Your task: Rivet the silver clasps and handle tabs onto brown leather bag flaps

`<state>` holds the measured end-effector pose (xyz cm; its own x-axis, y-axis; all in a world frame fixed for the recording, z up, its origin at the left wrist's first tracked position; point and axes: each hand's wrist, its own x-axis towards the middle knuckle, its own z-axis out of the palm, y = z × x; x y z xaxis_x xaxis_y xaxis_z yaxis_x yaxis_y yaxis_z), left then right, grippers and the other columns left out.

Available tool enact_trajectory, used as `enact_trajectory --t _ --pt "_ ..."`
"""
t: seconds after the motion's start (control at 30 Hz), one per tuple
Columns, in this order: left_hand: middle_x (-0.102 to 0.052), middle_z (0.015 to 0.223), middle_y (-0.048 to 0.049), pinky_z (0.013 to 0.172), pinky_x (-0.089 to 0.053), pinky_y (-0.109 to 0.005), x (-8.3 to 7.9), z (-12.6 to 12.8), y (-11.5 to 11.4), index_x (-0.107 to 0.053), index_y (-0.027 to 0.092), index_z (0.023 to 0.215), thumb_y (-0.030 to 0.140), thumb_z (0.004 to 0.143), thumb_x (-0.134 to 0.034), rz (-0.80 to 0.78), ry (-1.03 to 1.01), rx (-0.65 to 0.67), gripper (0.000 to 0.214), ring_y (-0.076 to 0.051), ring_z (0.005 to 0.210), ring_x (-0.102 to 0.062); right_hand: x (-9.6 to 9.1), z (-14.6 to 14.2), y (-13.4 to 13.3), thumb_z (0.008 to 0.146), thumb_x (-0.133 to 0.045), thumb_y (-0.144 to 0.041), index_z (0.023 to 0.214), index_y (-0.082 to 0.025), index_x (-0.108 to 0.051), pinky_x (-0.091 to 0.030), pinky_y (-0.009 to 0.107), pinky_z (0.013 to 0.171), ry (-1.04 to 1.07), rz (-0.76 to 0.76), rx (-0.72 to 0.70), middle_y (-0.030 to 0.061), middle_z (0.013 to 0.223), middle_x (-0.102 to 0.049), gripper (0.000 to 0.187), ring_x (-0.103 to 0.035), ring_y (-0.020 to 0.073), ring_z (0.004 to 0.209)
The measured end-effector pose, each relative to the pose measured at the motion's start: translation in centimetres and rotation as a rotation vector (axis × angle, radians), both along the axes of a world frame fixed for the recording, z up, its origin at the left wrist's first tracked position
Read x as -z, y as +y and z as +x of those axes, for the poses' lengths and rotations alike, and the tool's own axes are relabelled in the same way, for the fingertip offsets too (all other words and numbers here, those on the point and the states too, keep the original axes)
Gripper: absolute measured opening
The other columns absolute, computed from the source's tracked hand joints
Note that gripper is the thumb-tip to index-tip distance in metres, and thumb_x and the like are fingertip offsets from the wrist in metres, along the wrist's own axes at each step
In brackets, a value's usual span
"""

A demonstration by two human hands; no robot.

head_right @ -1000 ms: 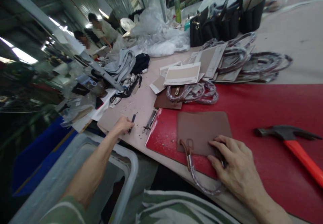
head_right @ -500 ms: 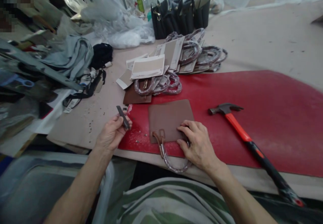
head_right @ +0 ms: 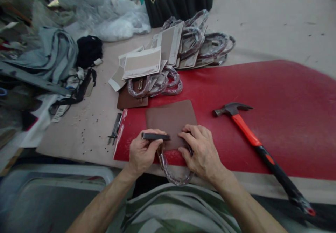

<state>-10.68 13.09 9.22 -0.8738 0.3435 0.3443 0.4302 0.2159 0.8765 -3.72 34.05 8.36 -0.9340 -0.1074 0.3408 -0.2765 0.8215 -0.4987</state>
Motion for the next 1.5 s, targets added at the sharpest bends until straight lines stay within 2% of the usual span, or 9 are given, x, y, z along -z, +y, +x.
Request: enact_trajectory --t 0.13,0.37,0.73,0.87,1.07,1.27,1.5 --pt "-0.077 0.102 -0.0061 0.091 -0.061 -0.03 0.5 0.2 -0.1 -0.062 0.019 0.105 0.016 0.092 -0.064 -0.014 0.134 0.032 0.013 -0.017 0.096 -0.075 -0.1 0.0 0.0 0.091 -0.06 -0.027 0.116 -0.018 -0.061 -0.042 0.049 0.091 0.002 -0.014 -0.001 0.0139 0.121 -0.06 0.027 -0.054 0.0313 0.11" --pt "-0.077 0.102 -0.0073 0.091 -0.062 -0.035 0.8 0.5 -0.3 -0.06 0.02 0.107 0.014 0.093 -0.063 -0.005 0.131 0.069 0.015 -0.019 0.098 -0.075 -0.2 0.0 0.0 0.089 -0.059 -0.025 0.115 -0.019 -0.063 -0.042 0.052 0.096 -0.058 -0.047 0.022 0.0144 0.123 -0.061 0.027 -0.056 0.0318 0.112" --pt "-0.075 0.102 -0.0067 0.09 -0.061 -0.032 0.5 0.4 -0.1 -0.059 0.019 0.107 0.013 0.093 -0.062 0.002 0.148 0.067 0.015 -0.018 0.097 -0.074 -0.1 0.0 0.1 0.09 -0.06 -0.025 0.115 -0.018 -0.062 -0.042 0.05 0.094 -0.041 -0.046 0.01 0.0141 0.122 -0.061 0.026 -0.055 0.0315 0.111" --pt "-0.075 0.102 -0.0066 0.091 -0.06 -0.031 0.5 0.3 -0.2 -0.061 0.019 0.106 0.011 0.093 -0.062 -0.041 0.158 0.046 0.015 -0.017 0.098 -0.073 -0.2 0.0 0.0 0.09 -0.06 -0.025 0.114 -0.017 -0.062 -0.042 0.049 0.091 -0.038 -0.049 0.008 0.0141 0.122 -0.061 0.025 -0.054 0.0314 0.11" --pt "-0.072 0.1 -0.0079 0.088 -0.061 -0.032 0.9 0.3 0.6 -0.055 0.02 0.11 0.008 0.093 -0.058 -0.02 0.289 0.113 0.02 -0.018 0.097 -0.072 -0.1 0.0 0.1 0.09 -0.059 -0.024 0.114 -0.017 -0.061 -0.042 0.049 0.091 -0.024 -0.043 0.005 0.014 0.122 -0.06 0.025 -0.054 0.0311 0.109" --pt "-0.07 0.1 -0.009 0.086 -0.06 -0.033 0.8 1.0 1.5 -0.054 0.019 0.111 0.01 0.097 -0.052 -0.096 0.361 0.023 0.017 -0.018 0.096 -0.071 0.0 0.1 0.0 0.089 -0.059 -0.025 0.115 -0.019 -0.062 -0.043 0.05 0.092 -0.025 -0.046 0.016 0.0134 0.122 -0.061 0.026 -0.053 0.0311 0.109" --pt "-0.07 0.099 -0.008 0.089 -0.058 -0.029 0.5 1.3 1.7 -0.057 0.019 0.111 0.007 0.095 -0.053 -0.142 0.403 -0.034 0.02 -0.018 0.097 -0.071 0.1 0.1 0.0 0.087 -0.062 -0.021 0.114 -0.018 -0.063 -0.044 0.051 0.093 -0.034 -0.036 0.02 0.0133 0.124 -0.06 0.028 -0.053 0.0315 0.11"
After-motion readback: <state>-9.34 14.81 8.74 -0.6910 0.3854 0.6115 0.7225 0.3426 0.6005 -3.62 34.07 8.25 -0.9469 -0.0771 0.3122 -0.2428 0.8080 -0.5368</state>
